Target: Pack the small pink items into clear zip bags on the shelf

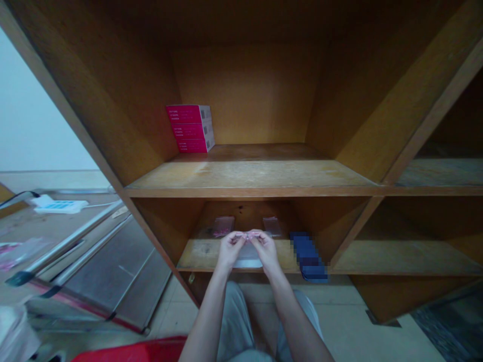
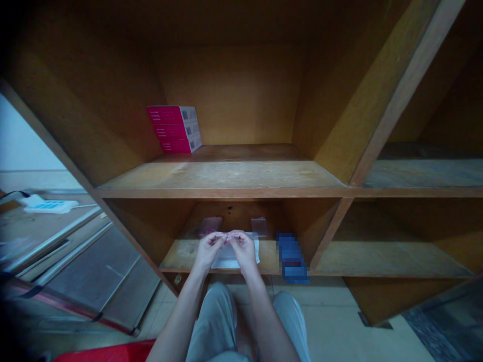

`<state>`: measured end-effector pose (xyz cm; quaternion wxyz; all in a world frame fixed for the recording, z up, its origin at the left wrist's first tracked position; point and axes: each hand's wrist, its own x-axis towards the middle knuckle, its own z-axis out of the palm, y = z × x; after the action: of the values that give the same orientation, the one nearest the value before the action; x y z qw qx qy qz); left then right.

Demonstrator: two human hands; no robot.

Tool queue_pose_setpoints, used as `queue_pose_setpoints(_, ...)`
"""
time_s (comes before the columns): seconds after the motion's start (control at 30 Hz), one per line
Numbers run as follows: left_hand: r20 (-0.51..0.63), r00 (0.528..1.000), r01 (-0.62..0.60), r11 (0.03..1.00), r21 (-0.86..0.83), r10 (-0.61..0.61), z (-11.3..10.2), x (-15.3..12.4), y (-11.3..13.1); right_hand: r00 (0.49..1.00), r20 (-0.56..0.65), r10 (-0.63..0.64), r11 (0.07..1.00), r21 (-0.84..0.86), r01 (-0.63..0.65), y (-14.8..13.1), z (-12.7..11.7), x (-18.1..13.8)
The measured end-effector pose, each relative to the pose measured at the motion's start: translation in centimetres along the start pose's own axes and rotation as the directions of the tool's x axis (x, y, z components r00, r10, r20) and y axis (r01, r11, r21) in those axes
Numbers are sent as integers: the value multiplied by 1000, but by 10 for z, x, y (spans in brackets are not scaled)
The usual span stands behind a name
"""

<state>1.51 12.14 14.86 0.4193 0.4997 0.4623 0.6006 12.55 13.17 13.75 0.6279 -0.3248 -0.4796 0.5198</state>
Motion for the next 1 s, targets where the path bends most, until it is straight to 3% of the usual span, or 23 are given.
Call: queue_pose_setpoints(1.0,-3,998,-64,982,179,66,-3,3,-2,1000,25,-3,1000,15,2,-4,0,-1)
